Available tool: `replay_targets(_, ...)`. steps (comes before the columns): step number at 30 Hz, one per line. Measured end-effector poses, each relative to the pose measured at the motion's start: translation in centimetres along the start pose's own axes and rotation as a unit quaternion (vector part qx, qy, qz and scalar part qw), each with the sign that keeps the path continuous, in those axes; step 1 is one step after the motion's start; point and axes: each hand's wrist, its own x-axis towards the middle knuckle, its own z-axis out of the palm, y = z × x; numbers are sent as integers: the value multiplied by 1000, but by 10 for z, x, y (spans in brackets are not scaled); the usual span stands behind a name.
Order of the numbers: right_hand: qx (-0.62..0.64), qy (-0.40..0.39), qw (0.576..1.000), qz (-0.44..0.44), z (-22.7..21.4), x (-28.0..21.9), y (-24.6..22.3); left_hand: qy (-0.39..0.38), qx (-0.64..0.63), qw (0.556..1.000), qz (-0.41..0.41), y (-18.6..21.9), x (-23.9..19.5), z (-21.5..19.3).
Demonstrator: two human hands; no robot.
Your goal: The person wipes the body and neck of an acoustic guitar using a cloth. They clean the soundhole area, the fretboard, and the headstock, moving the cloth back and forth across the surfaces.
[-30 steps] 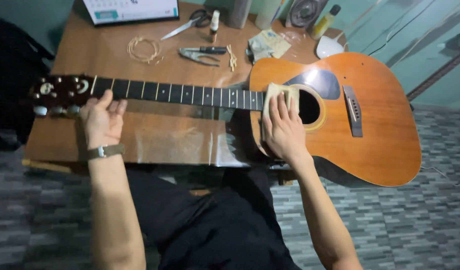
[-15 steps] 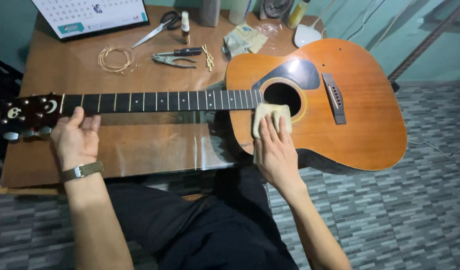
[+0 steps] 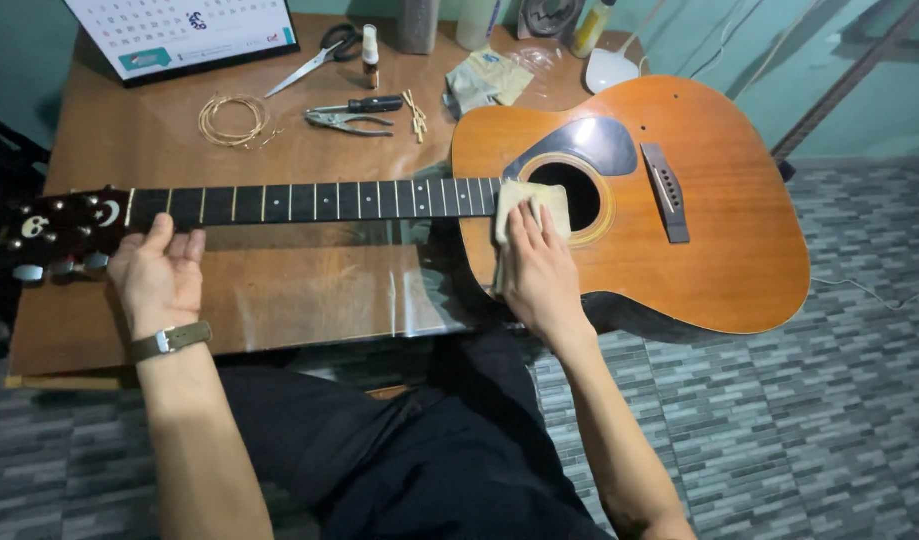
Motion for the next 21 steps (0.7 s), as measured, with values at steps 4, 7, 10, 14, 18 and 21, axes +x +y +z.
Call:
replay_targets(4, 56, -84, 992, 71, 13, 45, 18, -20, -6, 1000, -4, 0, 1, -2)
replay_targets(7, 79, -62, 994, 47, 6, 46, 17, -29, -12, 1000, 6, -4, 5, -5)
replay_targets(10, 77, -52, 995, 39, -9, 7, 3, -27, 2, 1000, 13, -6, 12, -10)
replay_targets(14, -9, -5, 1000, 22, -7, -27, -6, -32, 8, 999, 3, -6, 12, -11)
replay_targets(18, -38, -8, 998, -50, 19, 25, 26, -15, 22, 1000, 5, -6, 1, 0)
replay_targets(21, 4, -68, 997, -31, 47, 57, 44, 3, -4, 999, 50, -12, 1, -3)
